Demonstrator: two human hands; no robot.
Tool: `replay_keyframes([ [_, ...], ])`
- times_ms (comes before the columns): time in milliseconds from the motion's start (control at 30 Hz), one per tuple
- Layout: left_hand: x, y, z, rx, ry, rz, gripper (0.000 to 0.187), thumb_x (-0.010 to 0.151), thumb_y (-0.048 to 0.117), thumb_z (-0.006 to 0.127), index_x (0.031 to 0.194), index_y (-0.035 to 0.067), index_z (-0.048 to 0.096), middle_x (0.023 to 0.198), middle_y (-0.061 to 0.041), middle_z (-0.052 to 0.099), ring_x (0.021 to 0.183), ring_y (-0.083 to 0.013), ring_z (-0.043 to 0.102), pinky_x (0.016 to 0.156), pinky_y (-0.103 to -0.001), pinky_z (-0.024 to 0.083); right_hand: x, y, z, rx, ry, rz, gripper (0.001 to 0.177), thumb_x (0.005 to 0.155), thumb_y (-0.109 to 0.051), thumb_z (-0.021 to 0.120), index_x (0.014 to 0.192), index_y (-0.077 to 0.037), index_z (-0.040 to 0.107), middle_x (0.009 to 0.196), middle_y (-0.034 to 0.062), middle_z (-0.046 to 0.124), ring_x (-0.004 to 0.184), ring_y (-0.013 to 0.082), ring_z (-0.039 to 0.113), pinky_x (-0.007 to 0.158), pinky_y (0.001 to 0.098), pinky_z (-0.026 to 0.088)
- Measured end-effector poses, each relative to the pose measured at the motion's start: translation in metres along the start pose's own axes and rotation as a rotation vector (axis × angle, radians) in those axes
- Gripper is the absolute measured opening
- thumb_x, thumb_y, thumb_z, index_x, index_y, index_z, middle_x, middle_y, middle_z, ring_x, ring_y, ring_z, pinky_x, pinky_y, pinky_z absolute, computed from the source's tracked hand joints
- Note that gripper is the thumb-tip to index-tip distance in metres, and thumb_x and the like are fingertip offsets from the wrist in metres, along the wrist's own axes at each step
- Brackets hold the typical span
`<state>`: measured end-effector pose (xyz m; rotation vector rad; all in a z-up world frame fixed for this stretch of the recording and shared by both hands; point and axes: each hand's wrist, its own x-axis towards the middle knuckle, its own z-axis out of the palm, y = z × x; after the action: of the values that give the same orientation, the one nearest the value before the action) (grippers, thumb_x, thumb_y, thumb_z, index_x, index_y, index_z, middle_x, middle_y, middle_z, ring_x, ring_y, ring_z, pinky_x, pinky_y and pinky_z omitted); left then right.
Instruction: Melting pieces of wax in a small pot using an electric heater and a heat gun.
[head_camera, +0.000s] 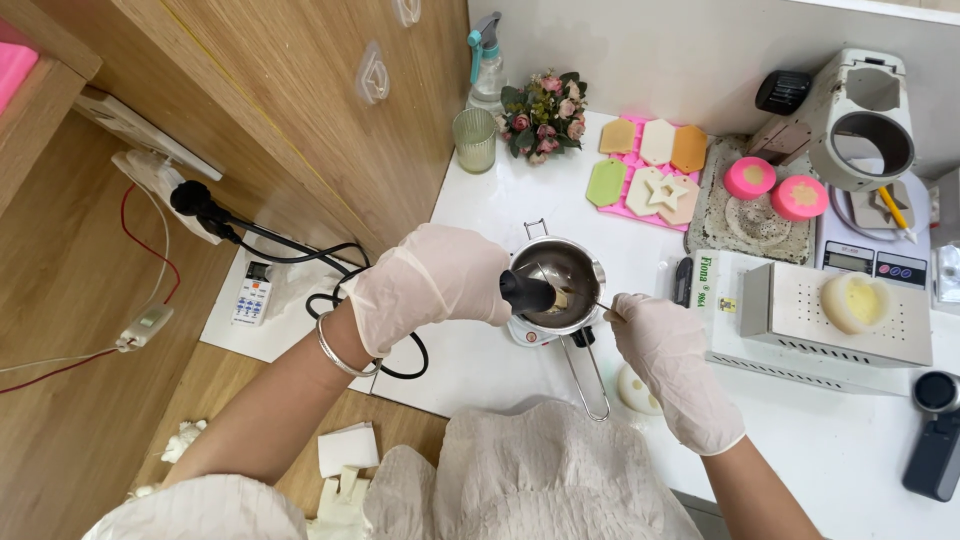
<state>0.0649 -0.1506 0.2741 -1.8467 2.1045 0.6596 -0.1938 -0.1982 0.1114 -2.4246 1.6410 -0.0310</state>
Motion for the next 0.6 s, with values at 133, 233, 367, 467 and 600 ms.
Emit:
replay_keyframes([
  [133, -0.004, 0.004, -0.007, -0.024, -0.075, -0.046, 0.034, 0.078, 0.043, 0.070, 0.092, 0.012, 0.076, 0.078, -0.015, 0.076, 0.081, -0.0332, 0.075, 0.077, -0.044, 0.058, 0.000, -0.006, -0.006, -0.023, -0.166, 0.023, 0.017, 0.096, -0.032, 0.060, 0.100, -0.024, 0.075, 0.089, 0.0030, 0.076, 0.073, 0.0302, 0.074, 0.068, 0.0433, 0.058],
  [233, 0.000, -0.001, 0.000, -0.007, -0.035, -0.027, 0.035, 0.077, 0.043, 0.071, 0.092, 0.013, 0.077, 0.081, -0.015, 0.075, 0.082, -0.0342, 0.073, 0.077, -0.044, 0.058, -0.001, -0.007, -0.004, -0.003, -0.176, 0.009, 0.017, 0.096, -0.033, 0.060, 0.099, -0.025, 0.075, 0.092, 0.0009, 0.076, 0.075, 0.0288, 0.075, 0.070, 0.0424, 0.058],
  [367, 0.000, -0.004, 0.000, 0.006, 0.008, -0.015, 0.035, 0.076, 0.043, 0.072, 0.092, 0.012, 0.077, 0.084, -0.014, 0.074, 0.084, -0.0352, 0.072, 0.077, -0.045, 0.057, 0.003, -0.002, 0.011, -0.096, -0.103, -0.068, 0.017, 0.093, -0.033, 0.062, 0.099, -0.024, 0.075, 0.096, 0.0018, 0.076, 0.083, 0.0296, 0.073, 0.071, 0.0431, 0.057],
  [467, -0.001, -0.004, -0.002, 0.006, 0.003, -0.035, 0.034, 0.077, 0.042, 0.071, 0.092, 0.012, 0.077, 0.085, -0.015, 0.074, 0.085, -0.0353, 0.072, 0.079, -0.045, 0.057, 0.006, -0.001, 0.015, -0.114, -0.151, -0.051, 0.017, 0.095, -0.032, 0.060, 0.101, -0.025, 0.074, 0.097, 0.0022, 0.076, 0.086, 0.0294, 0.073, 0.073, 0.0434, 0.057],
  [600, 0.000, -0.005, -0.001, 0.006, 0.012, -0.033, 0.034, 0.077, 0.042, 0.071, 0.092, 0.012, 0.077, 0.084, -0.015, 0.074, 0.085, -0.0354, 0.072, 0.079, -0.045, 0.057, 0.006, -0.004, 0.014, -0.114, -0.155, -0.031, 0.018, 0.094, -0.032, 0.060, 0.103, -0.026, 0.075, 0.097, 0.0023, 0.076, 0.087, 0.0300, 0.073, 0.072, 0.0437, 0.057],
])
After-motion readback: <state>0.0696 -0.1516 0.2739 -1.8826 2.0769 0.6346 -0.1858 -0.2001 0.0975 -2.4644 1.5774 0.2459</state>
